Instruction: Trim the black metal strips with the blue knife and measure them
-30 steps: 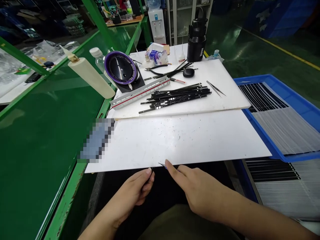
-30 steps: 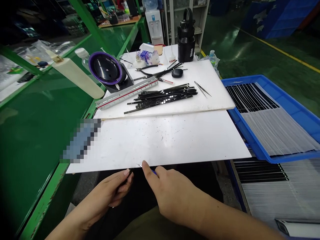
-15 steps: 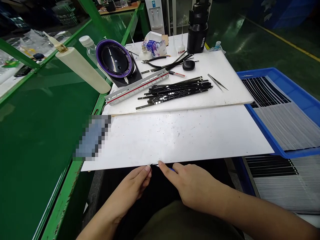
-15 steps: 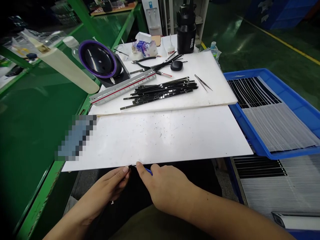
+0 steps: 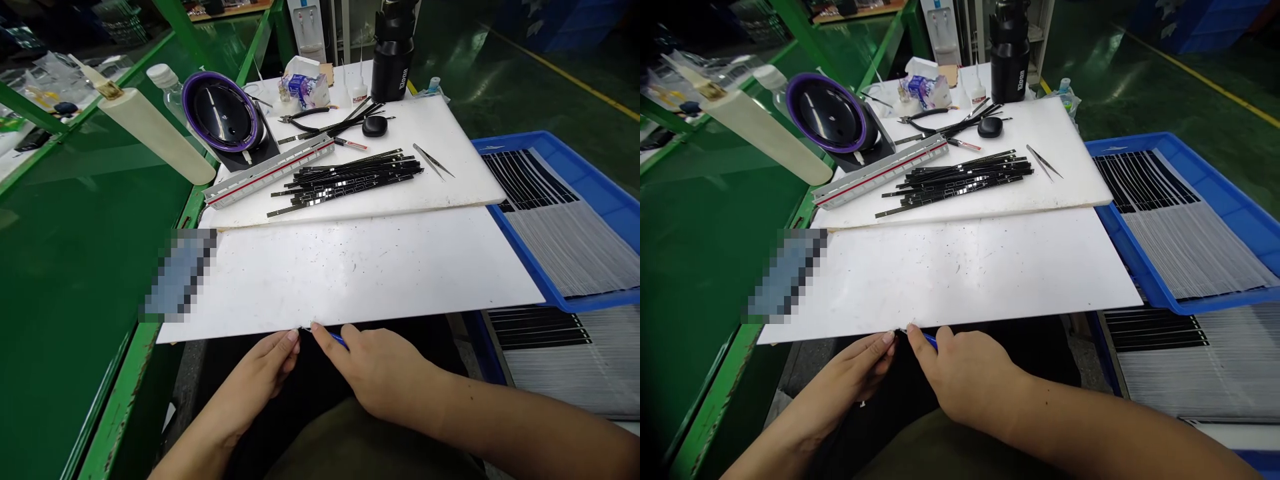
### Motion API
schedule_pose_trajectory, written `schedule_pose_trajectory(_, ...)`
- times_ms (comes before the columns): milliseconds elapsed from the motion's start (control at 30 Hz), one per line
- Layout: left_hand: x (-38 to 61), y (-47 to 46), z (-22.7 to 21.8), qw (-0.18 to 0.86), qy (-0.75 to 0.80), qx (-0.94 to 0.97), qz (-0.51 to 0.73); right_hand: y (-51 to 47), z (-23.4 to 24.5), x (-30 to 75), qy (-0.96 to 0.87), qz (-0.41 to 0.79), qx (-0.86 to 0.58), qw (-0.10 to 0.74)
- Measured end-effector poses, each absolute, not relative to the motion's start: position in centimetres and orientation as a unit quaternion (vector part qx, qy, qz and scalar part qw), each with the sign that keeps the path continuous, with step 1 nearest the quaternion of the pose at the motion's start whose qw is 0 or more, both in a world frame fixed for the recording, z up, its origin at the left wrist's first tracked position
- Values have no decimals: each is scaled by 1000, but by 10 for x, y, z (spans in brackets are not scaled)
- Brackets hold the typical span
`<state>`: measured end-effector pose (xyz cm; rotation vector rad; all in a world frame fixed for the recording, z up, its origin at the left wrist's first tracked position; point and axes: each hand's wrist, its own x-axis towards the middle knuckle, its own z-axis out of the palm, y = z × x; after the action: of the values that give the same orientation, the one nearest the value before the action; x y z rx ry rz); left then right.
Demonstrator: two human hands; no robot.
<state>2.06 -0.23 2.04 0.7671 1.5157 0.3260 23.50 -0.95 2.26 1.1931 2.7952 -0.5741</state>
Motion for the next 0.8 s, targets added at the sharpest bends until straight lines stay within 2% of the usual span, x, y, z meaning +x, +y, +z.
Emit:
schedule_pose_trajectory(167, 21, 1, 23, 660, 663, 323, 143, -12, 18, 236, 898, -198, 393, 19)
schedule_pose_trajectory(400, 20, -1, 22, 664, 657, 325, 149, -12, 17, 242, 869, -247, 426, -42)
schedule_pose_trajectory(800, 24, -3, 23, 665, 658, 314, 163, -13, 18, 235, 874, -251, 416, -25)
